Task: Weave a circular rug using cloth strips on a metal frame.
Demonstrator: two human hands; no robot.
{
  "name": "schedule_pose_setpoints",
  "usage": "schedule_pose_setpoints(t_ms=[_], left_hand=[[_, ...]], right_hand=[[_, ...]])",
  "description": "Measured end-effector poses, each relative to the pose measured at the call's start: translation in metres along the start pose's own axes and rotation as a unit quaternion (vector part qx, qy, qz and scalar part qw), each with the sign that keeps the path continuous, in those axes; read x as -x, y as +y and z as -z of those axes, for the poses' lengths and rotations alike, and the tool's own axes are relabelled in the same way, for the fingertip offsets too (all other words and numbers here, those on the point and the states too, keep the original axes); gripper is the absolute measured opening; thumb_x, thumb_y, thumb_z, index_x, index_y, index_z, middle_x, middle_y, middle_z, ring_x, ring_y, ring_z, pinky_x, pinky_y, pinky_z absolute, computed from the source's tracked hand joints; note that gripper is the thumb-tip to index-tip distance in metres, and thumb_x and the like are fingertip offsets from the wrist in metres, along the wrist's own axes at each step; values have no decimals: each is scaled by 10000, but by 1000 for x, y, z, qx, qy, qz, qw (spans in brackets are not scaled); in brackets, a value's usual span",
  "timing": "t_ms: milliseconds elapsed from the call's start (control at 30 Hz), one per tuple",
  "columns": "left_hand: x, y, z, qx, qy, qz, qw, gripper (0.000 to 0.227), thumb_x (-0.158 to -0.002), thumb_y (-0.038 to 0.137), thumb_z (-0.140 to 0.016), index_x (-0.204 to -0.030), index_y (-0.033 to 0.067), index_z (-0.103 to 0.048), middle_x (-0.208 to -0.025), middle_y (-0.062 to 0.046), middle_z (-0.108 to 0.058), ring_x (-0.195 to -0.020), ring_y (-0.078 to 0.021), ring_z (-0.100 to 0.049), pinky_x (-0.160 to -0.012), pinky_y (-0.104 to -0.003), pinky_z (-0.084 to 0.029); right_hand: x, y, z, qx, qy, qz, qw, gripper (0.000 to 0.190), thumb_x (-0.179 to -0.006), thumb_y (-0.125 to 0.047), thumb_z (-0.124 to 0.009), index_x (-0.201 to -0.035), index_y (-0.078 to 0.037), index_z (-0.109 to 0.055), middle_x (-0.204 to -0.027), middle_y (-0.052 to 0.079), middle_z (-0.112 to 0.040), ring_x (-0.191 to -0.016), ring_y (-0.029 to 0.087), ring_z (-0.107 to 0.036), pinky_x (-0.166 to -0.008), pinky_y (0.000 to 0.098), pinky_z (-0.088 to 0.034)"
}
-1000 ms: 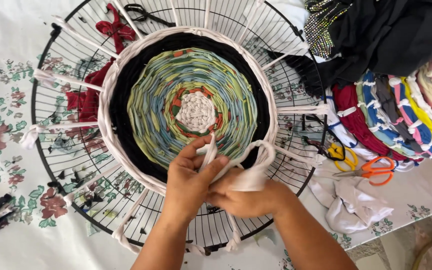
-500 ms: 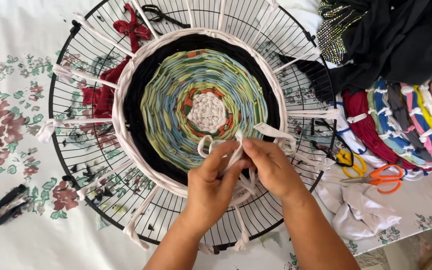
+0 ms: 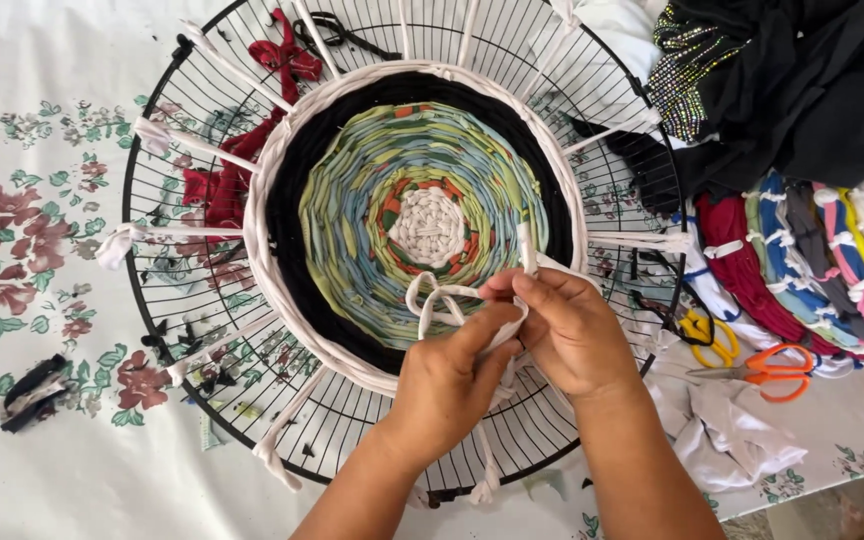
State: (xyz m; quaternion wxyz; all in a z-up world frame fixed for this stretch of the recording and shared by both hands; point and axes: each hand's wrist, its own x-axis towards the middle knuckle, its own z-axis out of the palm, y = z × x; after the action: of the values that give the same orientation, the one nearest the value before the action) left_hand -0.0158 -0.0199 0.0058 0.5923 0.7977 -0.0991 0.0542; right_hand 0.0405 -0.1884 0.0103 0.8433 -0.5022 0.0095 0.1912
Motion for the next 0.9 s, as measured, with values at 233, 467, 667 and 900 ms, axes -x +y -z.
schedule_pose_setpoints(t_ms=[233, 467, 667, 900], left_hand=[[-6, 9, 5, 88, -18, 33, 995, 362, -921, 120, -715, -1276, 143, -648, -845, -65, -776, -674, -147, -776, -616, -295, -605], [-5, 3, 4, 80, -45, 98, 991, 341, -909, 107, -717, -1246, 130, -672, -832, -70, -799, -692, -106, -767, -639, -279, -604], [-5, -26, -5, 285, 19, 129, 950, 264, -875, 117, -798, -1110, 38, -707, -949, -15, -761, -839, -62, -689, -737, -234, -572], [-9, -26, 6, 473, 97, 181, 857, 171, -982, 135, -707, -1050, -22, -710, -933, -30, -709, -819, -76, -624, -731, -230, -532]], right_hand=[[1, 2, 13, 13, 38, 49, 998, 320, -1076, -183, -622, -1285, 41, -715, -1012, 54, -686, -841, 124, -614, -670, 259, -471], [-4, 4, 13, -21, 48, 94, 994, 301, -1060, -144, -611, -1311, 8, -677, -982, 63, -696, -868, 142, -648, -738, 287, -521], [2, 14, 7, 6, 62, 177, 982, 93, -1022, -15, -640, -1111, 9, -650, -961, 138, -721, -827, 203, -697, -777, 335, -582], [14, 23, -8, 194, 15, 218, 957, 66, -1008, 21, -657, -1063, 42, -686, -967, 147, -740, -819, 160, -699, -770, 287, -597]])
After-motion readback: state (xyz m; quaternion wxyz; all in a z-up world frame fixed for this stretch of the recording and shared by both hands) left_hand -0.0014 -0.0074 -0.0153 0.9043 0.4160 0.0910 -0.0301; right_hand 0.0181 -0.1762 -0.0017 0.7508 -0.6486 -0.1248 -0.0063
